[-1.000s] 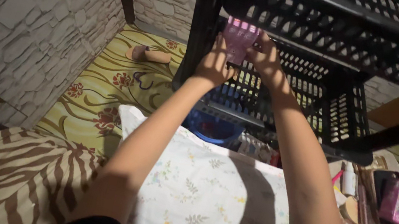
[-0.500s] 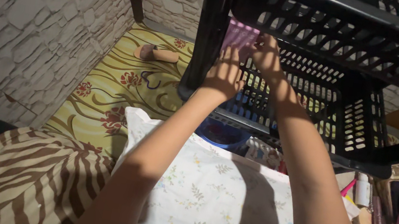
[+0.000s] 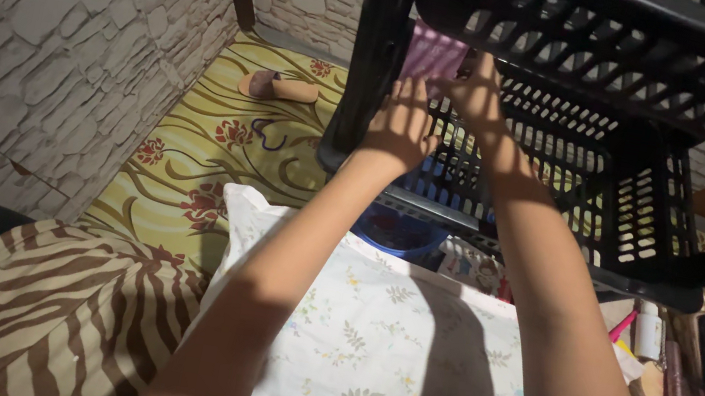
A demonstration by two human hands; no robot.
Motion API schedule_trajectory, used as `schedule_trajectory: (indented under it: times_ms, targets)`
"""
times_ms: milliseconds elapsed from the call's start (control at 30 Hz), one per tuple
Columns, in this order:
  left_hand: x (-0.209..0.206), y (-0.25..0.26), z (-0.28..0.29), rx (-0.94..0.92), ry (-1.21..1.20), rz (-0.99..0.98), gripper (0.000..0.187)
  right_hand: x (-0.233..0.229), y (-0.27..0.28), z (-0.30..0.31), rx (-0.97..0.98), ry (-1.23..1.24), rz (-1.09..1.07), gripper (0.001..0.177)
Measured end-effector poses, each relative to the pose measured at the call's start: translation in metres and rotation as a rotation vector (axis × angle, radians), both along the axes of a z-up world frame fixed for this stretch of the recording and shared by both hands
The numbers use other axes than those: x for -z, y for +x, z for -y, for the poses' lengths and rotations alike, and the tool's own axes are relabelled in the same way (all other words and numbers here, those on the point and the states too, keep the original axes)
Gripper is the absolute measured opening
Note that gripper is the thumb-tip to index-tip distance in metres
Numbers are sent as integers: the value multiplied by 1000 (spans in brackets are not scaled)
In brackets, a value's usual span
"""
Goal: The person wipes a black plastic storage rack with a gray cloth, then places several small boxes and a phone into the rack. The items are arranged one by one on the rack shelves.
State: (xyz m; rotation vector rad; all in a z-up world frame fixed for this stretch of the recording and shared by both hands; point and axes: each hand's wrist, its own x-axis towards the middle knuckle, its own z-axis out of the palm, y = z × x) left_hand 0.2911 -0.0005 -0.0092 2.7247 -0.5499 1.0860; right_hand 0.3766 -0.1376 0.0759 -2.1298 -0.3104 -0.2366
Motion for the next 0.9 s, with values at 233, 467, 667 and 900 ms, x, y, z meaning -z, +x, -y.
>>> schedule_trajectory:
  times_ms: [233, 467, 667, 900]
  targets:
    - [-13, -2, 5, 57, -304, -235, 97, -37, -10, 10, 1, 12, -205, 34]
    - [-7, -6, 5, 43, -296, -45, 90, -50, -39, 22, -140, 40, -570, 37]
    - [-5, 4, 6, 17, -247, -278, 87, -35, -42, 4, -157, 93, -569, 37]
    - [-2, -2, 5, -66, 169, -213, 80, -31, -37, -3, 60, -27, -488, 50]
